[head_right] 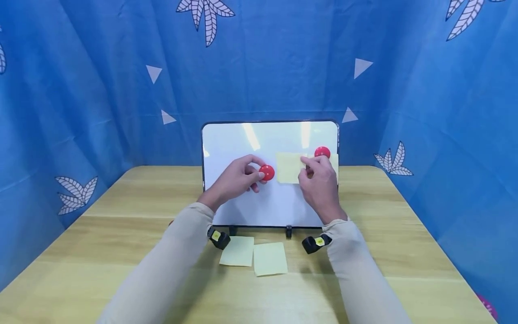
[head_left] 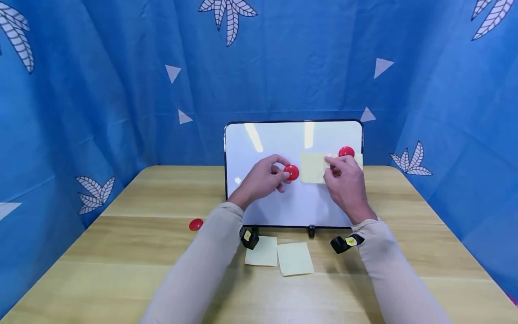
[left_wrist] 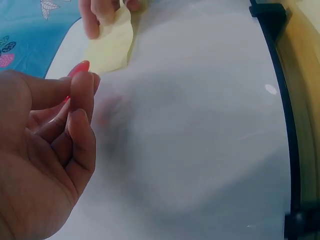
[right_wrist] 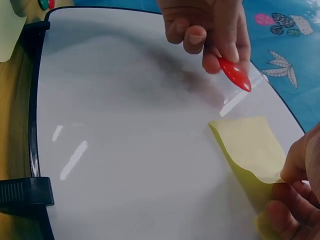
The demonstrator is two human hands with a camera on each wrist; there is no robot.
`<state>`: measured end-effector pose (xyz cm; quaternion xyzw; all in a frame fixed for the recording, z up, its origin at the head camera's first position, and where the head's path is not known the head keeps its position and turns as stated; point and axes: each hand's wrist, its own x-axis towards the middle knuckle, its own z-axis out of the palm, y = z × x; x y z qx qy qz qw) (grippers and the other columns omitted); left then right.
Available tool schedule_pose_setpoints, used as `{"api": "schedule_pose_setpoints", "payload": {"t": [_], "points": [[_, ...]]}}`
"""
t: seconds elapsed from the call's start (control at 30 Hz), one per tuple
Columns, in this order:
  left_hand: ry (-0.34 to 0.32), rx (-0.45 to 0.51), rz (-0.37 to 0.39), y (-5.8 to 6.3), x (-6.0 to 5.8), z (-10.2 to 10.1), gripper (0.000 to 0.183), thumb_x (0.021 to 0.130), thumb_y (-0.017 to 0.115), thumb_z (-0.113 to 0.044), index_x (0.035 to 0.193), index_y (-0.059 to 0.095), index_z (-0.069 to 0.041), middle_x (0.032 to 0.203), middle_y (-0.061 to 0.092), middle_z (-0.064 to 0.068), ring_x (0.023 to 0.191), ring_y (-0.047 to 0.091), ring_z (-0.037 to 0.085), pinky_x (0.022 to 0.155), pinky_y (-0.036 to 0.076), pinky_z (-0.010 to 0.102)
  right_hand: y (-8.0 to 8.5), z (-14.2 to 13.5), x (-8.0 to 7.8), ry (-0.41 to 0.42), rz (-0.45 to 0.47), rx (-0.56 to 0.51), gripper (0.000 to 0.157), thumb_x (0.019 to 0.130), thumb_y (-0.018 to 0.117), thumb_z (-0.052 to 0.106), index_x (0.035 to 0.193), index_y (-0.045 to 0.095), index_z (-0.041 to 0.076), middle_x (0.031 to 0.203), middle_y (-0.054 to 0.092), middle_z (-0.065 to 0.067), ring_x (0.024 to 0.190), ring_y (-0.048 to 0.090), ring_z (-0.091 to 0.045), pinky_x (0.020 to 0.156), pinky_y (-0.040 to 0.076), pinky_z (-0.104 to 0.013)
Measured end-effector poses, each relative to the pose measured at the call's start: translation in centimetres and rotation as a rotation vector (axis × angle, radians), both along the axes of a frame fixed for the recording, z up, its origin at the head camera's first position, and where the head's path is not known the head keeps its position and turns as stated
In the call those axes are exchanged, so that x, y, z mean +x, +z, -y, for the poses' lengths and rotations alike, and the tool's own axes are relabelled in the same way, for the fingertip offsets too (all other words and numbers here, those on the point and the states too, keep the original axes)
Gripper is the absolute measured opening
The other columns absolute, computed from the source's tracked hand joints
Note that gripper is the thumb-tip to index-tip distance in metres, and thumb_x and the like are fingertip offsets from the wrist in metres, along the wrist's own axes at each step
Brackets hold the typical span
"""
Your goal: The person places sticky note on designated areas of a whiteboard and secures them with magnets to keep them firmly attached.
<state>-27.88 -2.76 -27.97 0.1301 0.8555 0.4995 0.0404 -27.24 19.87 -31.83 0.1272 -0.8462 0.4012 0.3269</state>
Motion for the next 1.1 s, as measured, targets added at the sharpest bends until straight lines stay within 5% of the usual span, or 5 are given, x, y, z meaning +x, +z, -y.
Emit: {"api": "schedule_pose_setpoints", "payload": {"t": [0.3,0.6,1.1], "points": [[0.014,0.029,0.021,0.7,-0.8,-1.2,0.019,0.098,0.066,-0.019,0.114,0.056,-0.019,0.088,0.073,0.003,0.07,0.071,0.031,0.067,0.053,0.034,-0.5,0.2,0.1,0.02,-0.012,0.01,0.032,0.093,0.063,0.004,0.125,0.069,0.0,0.1,0.056,-0.013,0.089,0.062,-0.024,0.074,0.049,-0.024],[-0.017,-0.001,0.023,1.4,-1.6,-2.8,0.016,0.1,0.063,-0.018,0.114,0.054,-0.017,0.088,0.074,0.001,0.069,0.072,0.028,0.07,0.057,0.034,-0.3,-0.2,0.1,0.003,-0.005,0.009,0.033,0.093,0.064,0.004,0.126,0.068,0.001,0.101,0.055,-0.012,0.09,0.063,-0.024,0.076,0.052,-0.029],[0.074,0.013,0.04,2.5,-2.7,-6.0,0.017,0.096,0.068,-0.019,0.107,0.056,-0.013,0.085,0.072,0.003,0.065,0.071,0.022,0.065,0.057,0.028,-0.2,-0.5,0.0,0.015,0.019,0.013,0.034,0.094,0.063,0.004,0.128,0.067,0.0,0.102,0.054,-0.013,0.092,0.065,-0.025,0.079,0.055,-0.039]]}}
